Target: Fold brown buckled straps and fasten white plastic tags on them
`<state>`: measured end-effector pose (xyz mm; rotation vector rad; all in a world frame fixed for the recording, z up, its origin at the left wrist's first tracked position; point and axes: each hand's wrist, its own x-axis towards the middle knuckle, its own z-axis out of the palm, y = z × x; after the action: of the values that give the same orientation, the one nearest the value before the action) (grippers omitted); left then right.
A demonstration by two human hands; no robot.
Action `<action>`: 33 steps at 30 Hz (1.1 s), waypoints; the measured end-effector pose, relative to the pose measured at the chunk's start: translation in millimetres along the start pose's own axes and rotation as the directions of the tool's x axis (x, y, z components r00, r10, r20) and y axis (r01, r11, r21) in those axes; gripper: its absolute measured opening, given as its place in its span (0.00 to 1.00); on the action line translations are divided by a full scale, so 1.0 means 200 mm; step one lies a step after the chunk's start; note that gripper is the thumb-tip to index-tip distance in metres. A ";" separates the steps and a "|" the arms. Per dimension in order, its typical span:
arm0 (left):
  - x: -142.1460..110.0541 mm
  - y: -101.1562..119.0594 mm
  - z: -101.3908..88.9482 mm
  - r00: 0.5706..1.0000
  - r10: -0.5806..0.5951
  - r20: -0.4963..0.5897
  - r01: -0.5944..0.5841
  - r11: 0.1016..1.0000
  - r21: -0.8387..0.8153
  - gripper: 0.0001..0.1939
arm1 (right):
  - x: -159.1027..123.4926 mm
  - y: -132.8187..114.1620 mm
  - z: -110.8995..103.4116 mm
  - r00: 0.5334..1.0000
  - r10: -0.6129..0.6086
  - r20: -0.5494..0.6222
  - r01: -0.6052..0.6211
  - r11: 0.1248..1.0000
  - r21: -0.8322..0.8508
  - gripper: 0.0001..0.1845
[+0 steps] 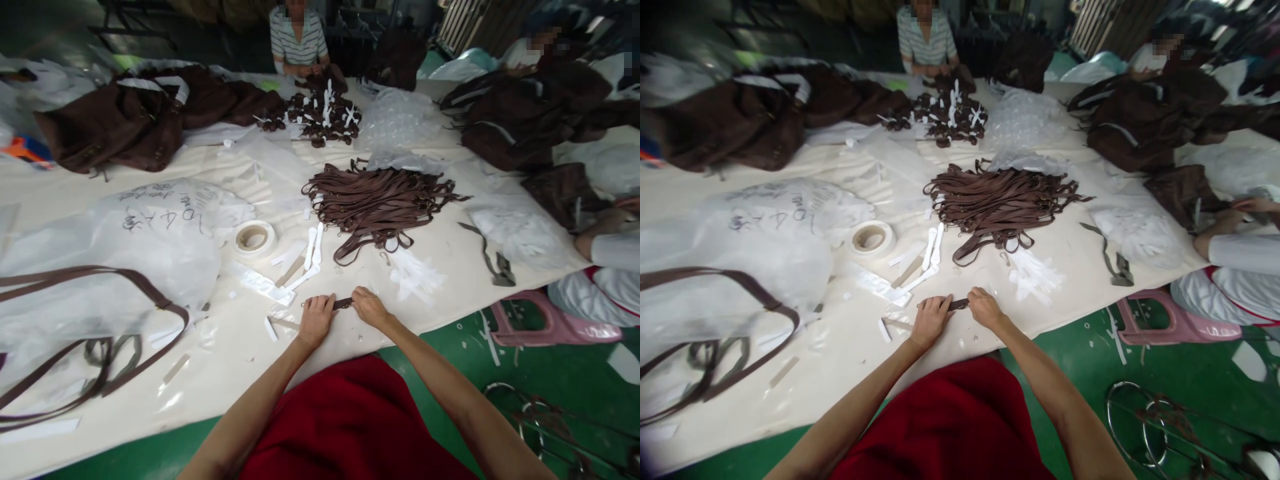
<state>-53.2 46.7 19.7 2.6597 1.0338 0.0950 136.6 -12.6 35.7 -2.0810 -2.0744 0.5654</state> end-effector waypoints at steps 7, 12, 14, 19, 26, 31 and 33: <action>0.06 0.00 0.01 0.994 -0.104 -0.022 0.100 0.987 -0.124 0.13 | -0.04 -0.01 0.03 0.985 0.127 -0.121 -0.104 0.978 0.181 0.08; 0.06 0.00 -0.06 0.975 -0.220 0.024 0.216 0.921 -0.324 0.09 | -0.10 0.22 -0.08 0.876 0.441 -0.197 -0.383 0.882 0.275 0.11; 0.05 0.02 -0.10 0.961 -0.272 0.054 0.268 0.860 -0.434 0.10 | -0.11 0.36 -0.15 0.794 0.573 -0.203 -0.512 0.811 0.284 0.14; 0.04 0.15 -0.18 0.928 -0.351 0.122 0.329 0.623 -0.710 0.12 | -0.06 0.60 -0.29 0.643 0.755 -0.128 -0.711 0.651 0.265 0.14; 0.03 0.35 -0.19 0.836 -0.506 0.213 0.354 0.200 -0.914 0.19 | 0.07 0.63 -0.34 0.676 0.737 -0.002 -0.721 0.663 0.203 0.14; 0.02 0.41 -0.20 0.750 -0.592 0.296 0.318 -0.070 -0.945 0.21 | 0.12 0.67 -0.37 0.729 0.681 0.076 -0.681 0.708 0.187 0.09; 0.02 0.42 -0.21 0.720 -0.610 0.330 0.300 -0.155 -0.941 0.22 | 0.13 0.69 -0.38 0.737 0.671 0.082 -0.673 0.715 0.188 0.10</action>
<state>-3.1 0.5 83.0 0.8137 1.2381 0.7120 291.6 19.7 52.4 -2.6630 -1.1123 0.8294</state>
